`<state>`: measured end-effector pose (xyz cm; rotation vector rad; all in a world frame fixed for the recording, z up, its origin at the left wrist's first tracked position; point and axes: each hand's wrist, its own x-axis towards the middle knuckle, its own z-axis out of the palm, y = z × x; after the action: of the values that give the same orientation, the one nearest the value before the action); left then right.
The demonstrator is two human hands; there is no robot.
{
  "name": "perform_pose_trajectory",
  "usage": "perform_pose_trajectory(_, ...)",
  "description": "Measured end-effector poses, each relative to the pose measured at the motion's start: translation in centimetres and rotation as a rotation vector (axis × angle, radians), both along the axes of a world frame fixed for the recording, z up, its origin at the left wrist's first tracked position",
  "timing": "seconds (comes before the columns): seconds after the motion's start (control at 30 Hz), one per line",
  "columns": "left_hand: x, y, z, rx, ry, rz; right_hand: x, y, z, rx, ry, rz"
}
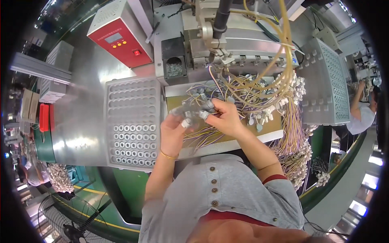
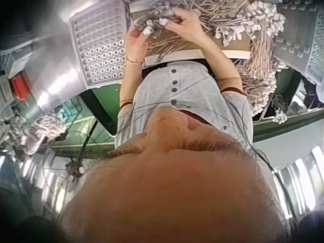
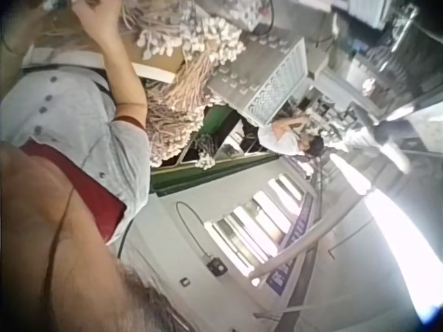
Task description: The person takes components from a tray, attaches them onto wire harness ends, inserts the harnesses into a machine, and places the finished wire harnesses into a bin.
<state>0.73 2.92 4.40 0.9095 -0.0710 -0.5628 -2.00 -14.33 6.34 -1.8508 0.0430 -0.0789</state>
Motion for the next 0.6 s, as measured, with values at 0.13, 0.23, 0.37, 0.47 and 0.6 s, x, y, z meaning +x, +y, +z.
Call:
perform_pose_trajectory(0.13,-0.2,-1.1,0.6,0.135,-0.109,0.018,-0.2,-0.3,-0.1,0.170,0.004,-0.036)
perform_pose_trajectory(0.23,-0.6,-1.3,0.8,0.153,-0.133,0.027,-0.3,-0.2,0.8,0.154,0.005,-0.044)
perform_pose_trajectory(0.37,-1.0,-1.4,1.6,0.149,-0.200,0.026,-0.4,-0.5,0.6,0.118,-0.086,-0.014)
perform_pose_trajectory(0.47,-1.1,-1.5,0.9,0.180,-0.321,0.068,-0.2,-1.1,1.5,-0.071,-0.149,0.032)
perform_pose_trajectory(0.6,-0.8,-1.8,1.5,0.265,-0.350,0.069,-0.4,-0.5,1.8,0.012,-0.091,0.122)
